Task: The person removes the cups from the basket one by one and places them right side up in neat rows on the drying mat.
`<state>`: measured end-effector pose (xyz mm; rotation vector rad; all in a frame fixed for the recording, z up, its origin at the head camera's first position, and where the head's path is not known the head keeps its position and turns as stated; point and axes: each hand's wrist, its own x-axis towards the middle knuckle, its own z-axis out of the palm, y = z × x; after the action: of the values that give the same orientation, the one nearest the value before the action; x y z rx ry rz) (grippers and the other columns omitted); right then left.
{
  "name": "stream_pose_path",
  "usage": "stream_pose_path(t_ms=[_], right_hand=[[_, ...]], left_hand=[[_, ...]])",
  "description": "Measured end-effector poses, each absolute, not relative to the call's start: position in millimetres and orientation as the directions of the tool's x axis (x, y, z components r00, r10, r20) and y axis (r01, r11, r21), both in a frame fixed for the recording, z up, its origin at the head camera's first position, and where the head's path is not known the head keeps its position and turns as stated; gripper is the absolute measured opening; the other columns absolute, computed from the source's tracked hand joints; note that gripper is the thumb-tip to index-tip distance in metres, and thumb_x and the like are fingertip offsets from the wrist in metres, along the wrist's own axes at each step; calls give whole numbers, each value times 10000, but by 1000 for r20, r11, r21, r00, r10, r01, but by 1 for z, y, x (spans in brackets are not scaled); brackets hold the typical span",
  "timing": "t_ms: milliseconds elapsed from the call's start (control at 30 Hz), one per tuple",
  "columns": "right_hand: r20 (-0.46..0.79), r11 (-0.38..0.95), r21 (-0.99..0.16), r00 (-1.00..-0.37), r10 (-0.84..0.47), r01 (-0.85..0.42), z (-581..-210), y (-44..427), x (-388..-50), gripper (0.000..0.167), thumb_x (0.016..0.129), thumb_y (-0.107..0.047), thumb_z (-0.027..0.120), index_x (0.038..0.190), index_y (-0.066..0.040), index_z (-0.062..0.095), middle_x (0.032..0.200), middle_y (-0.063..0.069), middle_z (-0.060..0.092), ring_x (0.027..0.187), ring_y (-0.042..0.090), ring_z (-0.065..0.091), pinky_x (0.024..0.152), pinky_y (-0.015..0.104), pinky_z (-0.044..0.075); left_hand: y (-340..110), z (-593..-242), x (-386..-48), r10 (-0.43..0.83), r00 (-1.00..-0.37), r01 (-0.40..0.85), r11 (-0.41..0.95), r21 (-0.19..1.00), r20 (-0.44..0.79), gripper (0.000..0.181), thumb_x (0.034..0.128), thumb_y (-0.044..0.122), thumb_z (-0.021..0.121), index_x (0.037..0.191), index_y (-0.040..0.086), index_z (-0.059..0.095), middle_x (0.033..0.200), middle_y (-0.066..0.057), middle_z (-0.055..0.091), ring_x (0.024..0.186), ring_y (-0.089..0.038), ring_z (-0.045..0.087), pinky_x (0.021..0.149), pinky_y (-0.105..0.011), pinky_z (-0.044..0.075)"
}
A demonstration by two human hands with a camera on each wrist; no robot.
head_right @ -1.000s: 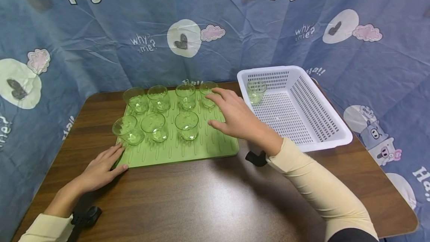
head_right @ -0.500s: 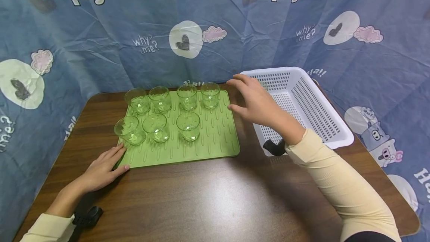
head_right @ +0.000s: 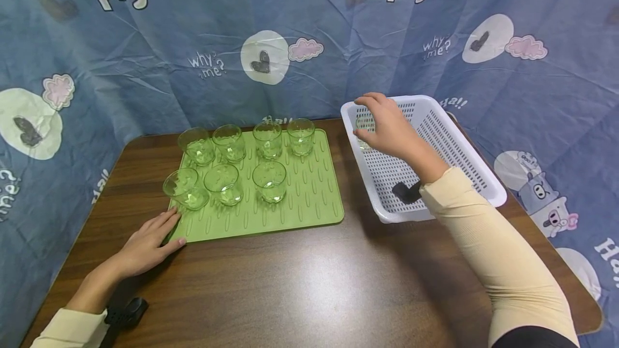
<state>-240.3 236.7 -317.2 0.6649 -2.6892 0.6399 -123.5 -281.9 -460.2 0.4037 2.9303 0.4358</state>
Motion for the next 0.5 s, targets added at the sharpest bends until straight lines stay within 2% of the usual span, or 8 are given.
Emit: stream_pose_path(t_ms=[367,500], right_hand=[[234,846,-441,-948,-216,-301,-333,272,-283,616,877,-160,699,1408,52,470,1408,332,472,1288,491,470,1079,609,361],[192,857,-441,-961,-199,-265,-341,274,-294,648,871,-168,678,1427,65,440,1432,344,455,1333,498,428,1117,607,326]], left_hand=[[-283,-459,-122,284,-953,241,920,308,-105,746,1001,431,539,1525,-51,317,1606,-270,243,1433,-525,259,1025,-756,288],[-283,-458,-122,284,-953,241,921,307,-104,746,1001,429,539,1526,-51,314,1605,-271,243,1432,-526,259,1022,-757,289]])
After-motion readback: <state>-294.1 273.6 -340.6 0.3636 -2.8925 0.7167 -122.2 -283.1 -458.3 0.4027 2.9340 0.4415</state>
